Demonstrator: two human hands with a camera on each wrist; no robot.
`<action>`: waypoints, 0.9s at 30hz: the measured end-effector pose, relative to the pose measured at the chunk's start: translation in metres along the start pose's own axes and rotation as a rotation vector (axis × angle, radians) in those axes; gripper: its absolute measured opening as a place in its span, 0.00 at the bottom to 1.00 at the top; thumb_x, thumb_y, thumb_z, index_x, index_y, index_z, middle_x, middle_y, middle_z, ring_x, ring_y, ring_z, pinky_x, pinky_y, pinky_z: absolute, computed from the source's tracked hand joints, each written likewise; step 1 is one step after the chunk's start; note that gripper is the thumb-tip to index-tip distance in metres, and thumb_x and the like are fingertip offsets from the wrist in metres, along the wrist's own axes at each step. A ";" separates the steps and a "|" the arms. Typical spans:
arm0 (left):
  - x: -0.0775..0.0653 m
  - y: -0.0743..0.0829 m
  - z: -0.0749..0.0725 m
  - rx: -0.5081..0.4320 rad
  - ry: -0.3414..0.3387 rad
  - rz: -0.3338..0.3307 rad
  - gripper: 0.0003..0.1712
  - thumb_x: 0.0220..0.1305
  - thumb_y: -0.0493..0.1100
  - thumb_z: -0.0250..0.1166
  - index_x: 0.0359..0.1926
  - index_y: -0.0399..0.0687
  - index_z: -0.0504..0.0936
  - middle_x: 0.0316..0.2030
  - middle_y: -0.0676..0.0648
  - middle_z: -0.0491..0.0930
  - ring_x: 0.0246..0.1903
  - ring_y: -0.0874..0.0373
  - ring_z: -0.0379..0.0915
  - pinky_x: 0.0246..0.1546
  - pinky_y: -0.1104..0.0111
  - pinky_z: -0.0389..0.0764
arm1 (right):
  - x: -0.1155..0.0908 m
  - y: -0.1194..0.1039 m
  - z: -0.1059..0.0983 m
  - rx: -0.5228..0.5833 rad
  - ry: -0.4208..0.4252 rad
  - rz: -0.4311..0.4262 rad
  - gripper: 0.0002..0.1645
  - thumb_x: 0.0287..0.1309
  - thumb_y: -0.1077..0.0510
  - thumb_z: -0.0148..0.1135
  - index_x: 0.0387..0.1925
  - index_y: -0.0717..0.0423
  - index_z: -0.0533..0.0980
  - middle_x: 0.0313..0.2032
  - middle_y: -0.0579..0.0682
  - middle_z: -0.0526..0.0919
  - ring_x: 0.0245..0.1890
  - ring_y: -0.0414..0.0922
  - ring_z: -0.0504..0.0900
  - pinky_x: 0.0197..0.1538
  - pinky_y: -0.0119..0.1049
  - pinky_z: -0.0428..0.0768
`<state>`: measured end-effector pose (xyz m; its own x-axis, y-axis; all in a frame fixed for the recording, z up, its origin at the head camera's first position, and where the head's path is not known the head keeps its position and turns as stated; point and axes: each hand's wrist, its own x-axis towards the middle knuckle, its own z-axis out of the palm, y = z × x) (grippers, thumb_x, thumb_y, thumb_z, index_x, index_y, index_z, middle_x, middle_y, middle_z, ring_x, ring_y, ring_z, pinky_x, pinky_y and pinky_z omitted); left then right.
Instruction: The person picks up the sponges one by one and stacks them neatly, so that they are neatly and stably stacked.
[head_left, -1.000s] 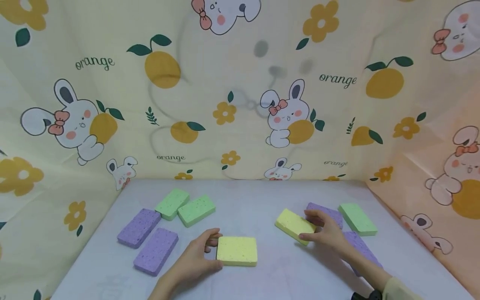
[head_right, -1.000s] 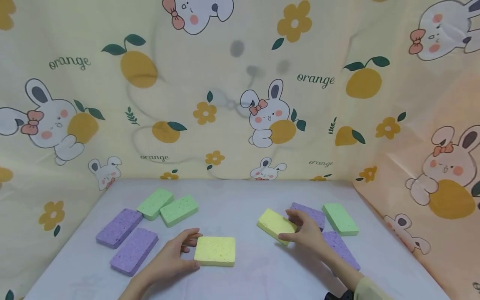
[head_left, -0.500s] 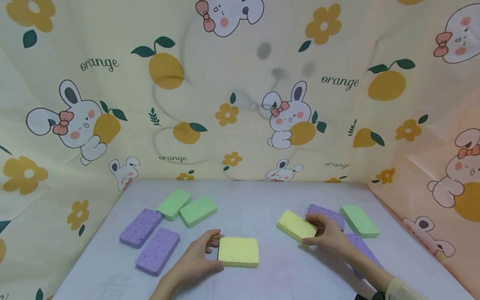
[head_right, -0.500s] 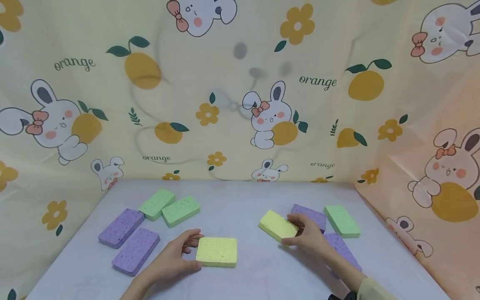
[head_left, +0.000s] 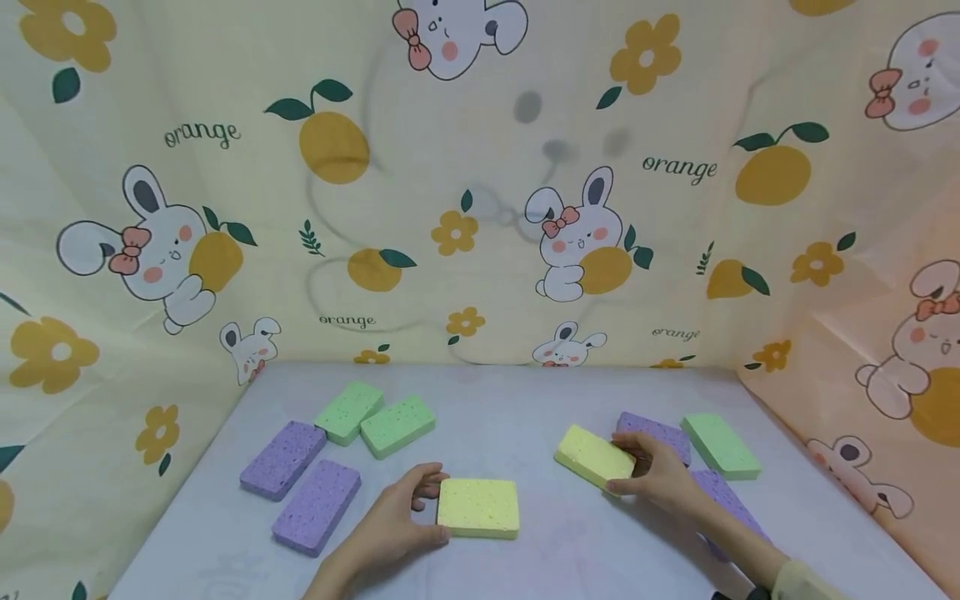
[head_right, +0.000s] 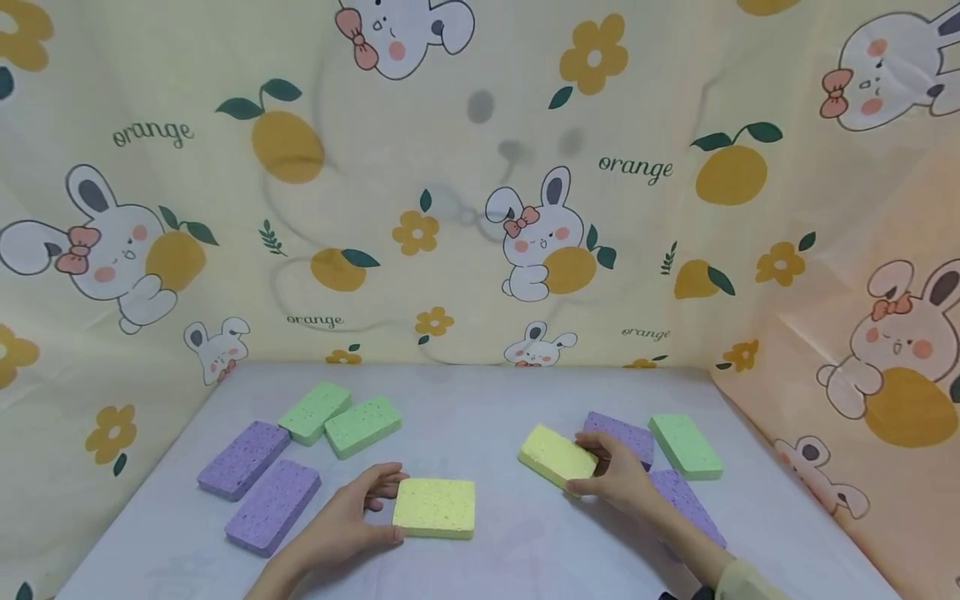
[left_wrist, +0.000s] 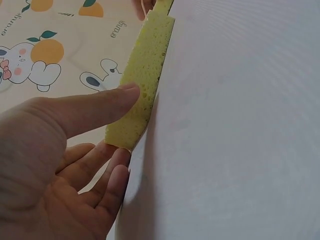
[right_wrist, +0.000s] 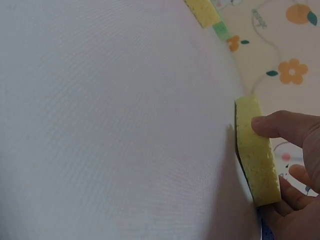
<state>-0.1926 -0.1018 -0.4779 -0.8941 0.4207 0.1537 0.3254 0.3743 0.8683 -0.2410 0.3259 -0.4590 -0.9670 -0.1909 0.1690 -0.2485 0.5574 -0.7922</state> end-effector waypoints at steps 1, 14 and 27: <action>0.000 0.000 0.000 -0.004 -0.001 0.001 0.50 0.49 0.46 0.78 0.69 0.39 0.63 0.61 0.49 0.74 0.53 0.52 0.72 0.53 0.60 0.76 | 0.000 0.001 0.000 0.004 0.000 -0.001 0.48 0.38 0.58 0.83 0.61 0.69 0.69 0.56 0.62 0.76 0.55 0.57 0.75 0.56 0.35 0.76; -0.002 0.001 0.001 -0.019 -0.008 -0.008 0.50 0.49 0.46 0.78 0.69 0.38 0.63 0.61 0.49 0.74 0.53 0.51 0.72 0.52 0.60 0.76 | -0.005 -0.012 0.006 0.052 -0.011 -0.066 0.44 0.44 0.60 0.79 0.62 0.68 0.68 0.54 0.61 0.78 0.55 0.58 0.76 0.60 0.43 0.75; -0.001 0.000 0.000 -0.001 0.008 0.007 0.49 0.49 0.47 0.78 0.69 0.39 0.64 0.60 0.50 0.75 0.52 0.53 0.72 0.51 0.62 0.75 | 0.004 -0.062 0.039 0.333 -0.074 -0.241 0.38 0.47 0.69 0.74 0.61 0.68 0.69 0.57 0.64 0.76 0.57 0.58 0.74 0.59 0.31 0.74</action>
<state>-0.1916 -0.1021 -0.4784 -0.8943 0.4164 0.1638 0.3315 0.3708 0.8675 -0.2271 0.2595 -0.4319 -0.8735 -0.3484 0.3400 -0.4237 0.2000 -0.8835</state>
